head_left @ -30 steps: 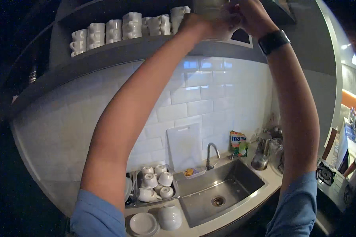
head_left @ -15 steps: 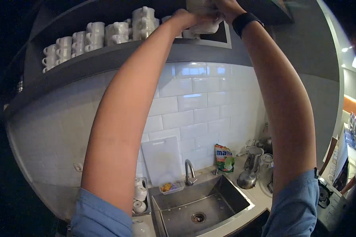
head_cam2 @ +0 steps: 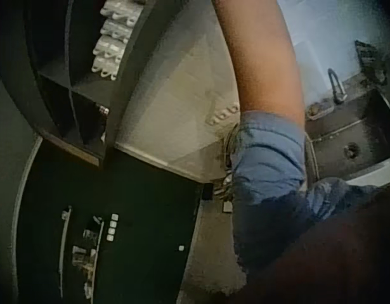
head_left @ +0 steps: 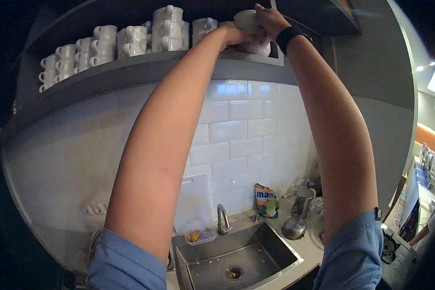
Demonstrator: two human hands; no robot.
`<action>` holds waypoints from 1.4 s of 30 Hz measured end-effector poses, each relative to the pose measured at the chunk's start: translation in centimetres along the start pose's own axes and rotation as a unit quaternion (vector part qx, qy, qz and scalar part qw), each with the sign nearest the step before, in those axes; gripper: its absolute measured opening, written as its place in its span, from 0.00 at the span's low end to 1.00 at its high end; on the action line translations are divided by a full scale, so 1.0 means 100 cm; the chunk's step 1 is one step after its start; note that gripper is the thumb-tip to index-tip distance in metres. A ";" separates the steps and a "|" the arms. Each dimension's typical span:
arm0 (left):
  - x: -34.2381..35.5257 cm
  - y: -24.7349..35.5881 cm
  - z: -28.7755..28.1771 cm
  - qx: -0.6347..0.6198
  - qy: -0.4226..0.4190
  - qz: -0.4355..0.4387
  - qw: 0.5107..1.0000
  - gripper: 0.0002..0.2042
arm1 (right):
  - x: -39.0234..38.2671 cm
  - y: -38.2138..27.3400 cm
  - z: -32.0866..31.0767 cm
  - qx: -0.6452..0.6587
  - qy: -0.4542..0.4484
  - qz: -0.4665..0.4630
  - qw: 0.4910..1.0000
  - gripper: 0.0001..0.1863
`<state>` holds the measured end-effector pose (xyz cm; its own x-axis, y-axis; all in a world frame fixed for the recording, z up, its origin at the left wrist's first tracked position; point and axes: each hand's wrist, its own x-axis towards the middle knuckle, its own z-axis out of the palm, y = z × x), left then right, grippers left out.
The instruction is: The person organizes cups and plates in a kitchen. They pick up mugs from a drying rack and place them onto an overhead shelf, then rinse a metal tray in a sink before placing it and several plates onto a rack.
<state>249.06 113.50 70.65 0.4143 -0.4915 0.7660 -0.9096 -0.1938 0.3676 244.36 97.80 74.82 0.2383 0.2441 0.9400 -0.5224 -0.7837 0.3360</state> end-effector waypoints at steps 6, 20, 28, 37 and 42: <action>0.039 -0.021 0.015 0.108 -0.073 -0.024 0.991 0.36 | -0.018 -0.008 -0.019 0.295 -0.041 0.080 0.951 0.19; -0.002 0.017 0.023 0.355 -0.050 0.020 0.933 0.26 | -0.003 -0.021 0.019 0.259 -0.032 0.070 0.963 0.27; -0.033 0.027 0.022 0.336 -0.060 0.012 0.940 0.26 | -0.012 -0.039 0.010 0.446 -0.069 0.216 0.866 0.28; 0.047 -0.038 0.003 0.097 0.051 -0.079 0.991 0.27 | -0.011 -0.008 0.026 0.612 0.083 0.049 0.785 0.17; 0.019 -0.010 0.014 0.185 0.041 -0.138 0.972 0.24 | -0.020 -0.007 -0.009 0.104 0.090 -0.127 0.982 0.20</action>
<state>250.72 111.60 71.04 0.6309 -0.3113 0.7107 -0.7071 -0.6077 0.3615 243.52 98.31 72.72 0.1804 0.5294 0.8289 -0.2819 -0.7796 0.5593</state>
